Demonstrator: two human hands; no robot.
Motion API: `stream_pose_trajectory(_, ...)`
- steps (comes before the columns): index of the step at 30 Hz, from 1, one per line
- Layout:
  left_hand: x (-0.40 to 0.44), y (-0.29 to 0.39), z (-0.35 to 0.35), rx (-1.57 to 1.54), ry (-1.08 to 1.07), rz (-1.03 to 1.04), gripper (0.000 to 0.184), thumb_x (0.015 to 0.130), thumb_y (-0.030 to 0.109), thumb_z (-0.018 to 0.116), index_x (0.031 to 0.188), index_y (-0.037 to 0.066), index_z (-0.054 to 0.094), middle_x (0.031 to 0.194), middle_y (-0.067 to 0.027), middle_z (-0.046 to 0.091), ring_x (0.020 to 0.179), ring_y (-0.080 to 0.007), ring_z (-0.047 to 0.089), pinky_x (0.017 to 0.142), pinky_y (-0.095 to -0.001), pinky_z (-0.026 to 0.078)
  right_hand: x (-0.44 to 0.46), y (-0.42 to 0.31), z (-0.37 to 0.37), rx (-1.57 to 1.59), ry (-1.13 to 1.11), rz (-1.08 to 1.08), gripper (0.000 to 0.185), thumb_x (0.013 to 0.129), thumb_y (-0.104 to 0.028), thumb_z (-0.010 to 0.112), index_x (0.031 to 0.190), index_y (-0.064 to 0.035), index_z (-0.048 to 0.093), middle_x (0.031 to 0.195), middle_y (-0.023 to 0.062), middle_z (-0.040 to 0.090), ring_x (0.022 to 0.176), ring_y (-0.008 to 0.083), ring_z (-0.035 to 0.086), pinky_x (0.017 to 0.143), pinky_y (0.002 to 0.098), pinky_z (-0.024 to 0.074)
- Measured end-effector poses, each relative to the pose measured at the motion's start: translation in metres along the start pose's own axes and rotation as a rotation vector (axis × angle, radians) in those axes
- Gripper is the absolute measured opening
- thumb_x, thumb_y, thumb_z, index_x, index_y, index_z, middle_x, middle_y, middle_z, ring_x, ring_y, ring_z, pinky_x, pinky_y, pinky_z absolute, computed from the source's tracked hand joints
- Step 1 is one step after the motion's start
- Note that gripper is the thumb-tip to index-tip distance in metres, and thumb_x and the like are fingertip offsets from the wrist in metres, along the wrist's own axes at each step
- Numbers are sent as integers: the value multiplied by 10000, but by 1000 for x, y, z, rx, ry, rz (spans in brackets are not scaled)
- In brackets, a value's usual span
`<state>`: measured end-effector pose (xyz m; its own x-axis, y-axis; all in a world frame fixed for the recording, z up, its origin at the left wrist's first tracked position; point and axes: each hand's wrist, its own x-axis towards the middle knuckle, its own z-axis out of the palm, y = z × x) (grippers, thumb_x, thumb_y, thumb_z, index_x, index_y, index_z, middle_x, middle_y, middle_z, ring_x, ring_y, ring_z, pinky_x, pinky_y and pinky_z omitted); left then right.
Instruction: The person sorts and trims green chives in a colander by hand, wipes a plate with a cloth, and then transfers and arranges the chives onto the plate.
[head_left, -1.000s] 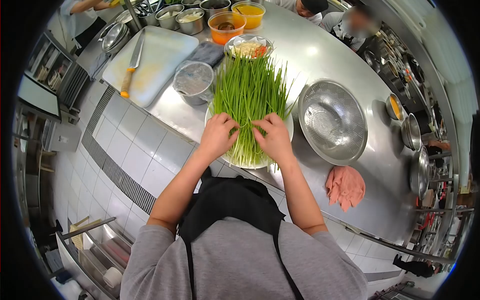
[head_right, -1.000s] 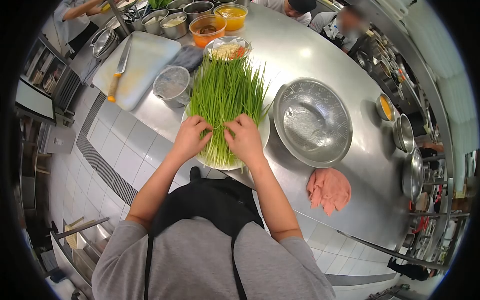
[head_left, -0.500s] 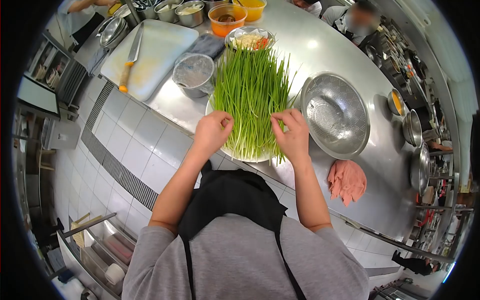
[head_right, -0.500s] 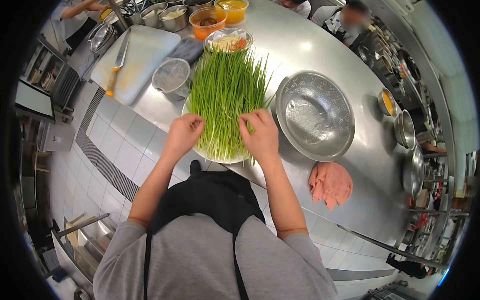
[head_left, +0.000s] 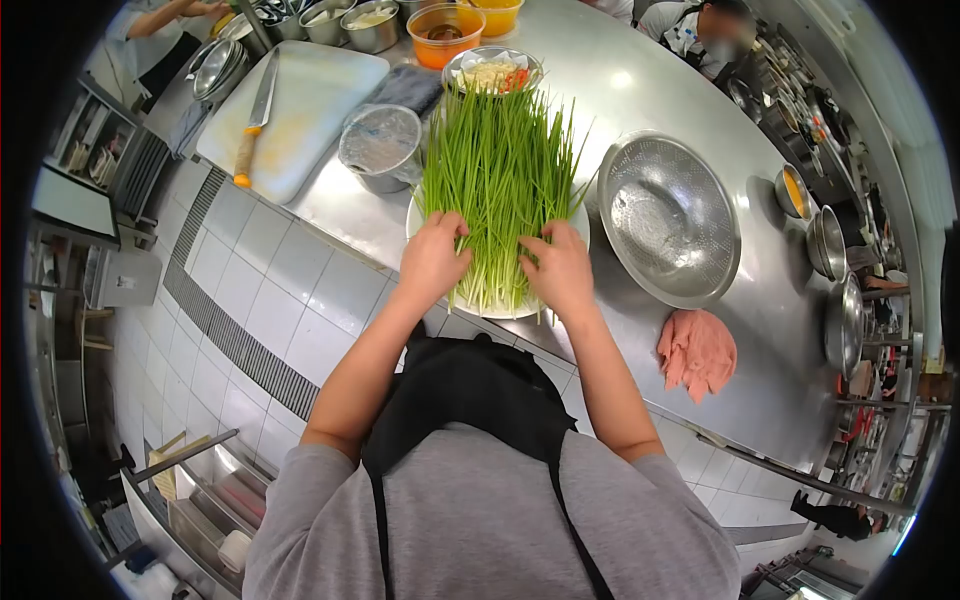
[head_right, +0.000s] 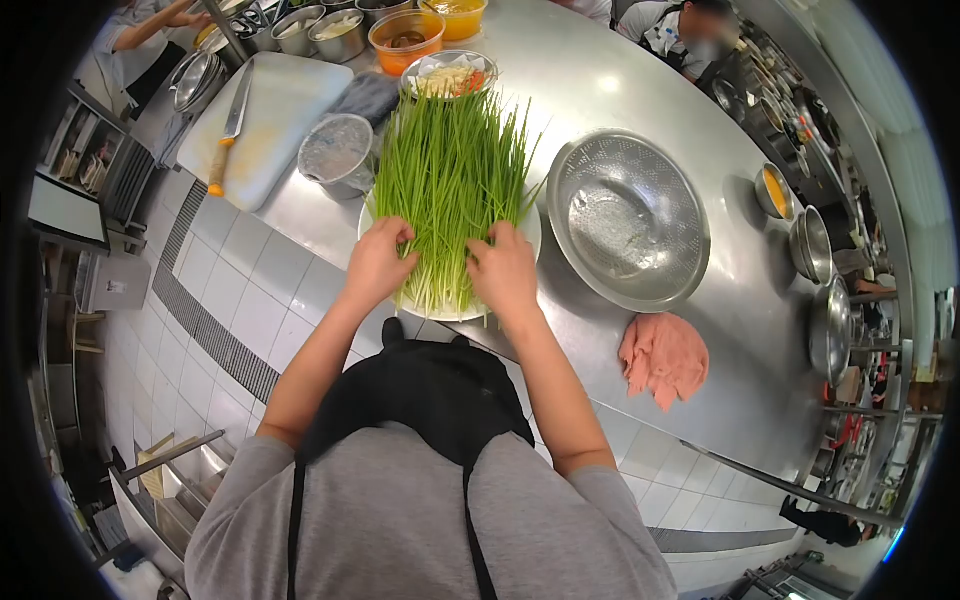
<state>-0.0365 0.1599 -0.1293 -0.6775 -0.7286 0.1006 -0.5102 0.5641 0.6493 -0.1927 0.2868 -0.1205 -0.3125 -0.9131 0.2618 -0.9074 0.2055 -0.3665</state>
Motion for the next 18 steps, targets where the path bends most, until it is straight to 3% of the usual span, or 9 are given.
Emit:
stream_pose_trajectory(2, -3, 1, -3, -10, 12, 19, 291, 689, 113, 683, 927, 84, 518, 934, -131, 551, 836, -345, 579, 689, -433, 475, -5, 8, -4, -53, 60, 3, 178, 689, -120, 675, 863, -86, 692, 891, 109, 524, 873, 289, 525, 735, 393, 441)
stream_pose_trajectory(6, 3, 21, -2, -7, 83, 22, 356, 691, 135, 693, 995, 84, 513, 988, -138, 521, 836, -348, 575, 699, -433, 478, 10, -6, -1, 189, 213, -122, 157, 694, -57, 637, 845, -70, 681, 869, 116, 520, 820, 297, 526, 723, 396, 437)
stream_pose_trajectory(11, 29, 37, 7, 81, 144, 79, 480, 676, 120, 679, 1111, 77, 480, 1054, -174, 502, 885, -366, 563, 718, -426, 484, 39, -10, 13, 145, 241, -154, 178, 684, -21, 608, 845, -63, 670, 876, 114, 525, 827, 299, 526, 728, 399, 436)
stream_pose_trajectory(18, 28, 14, 3, 98, 109, -12, 445, 676, 51, 643, 1084, 90, 468, 1015, -169, 481, 883, -386, 553, 705, -454, 472, 31, 7, 10, 37, 75, -146, 242, 678, -27, 566, 844, -109, 721, 854, 106, 518, 840, 287, 522, 735, 375, 431)
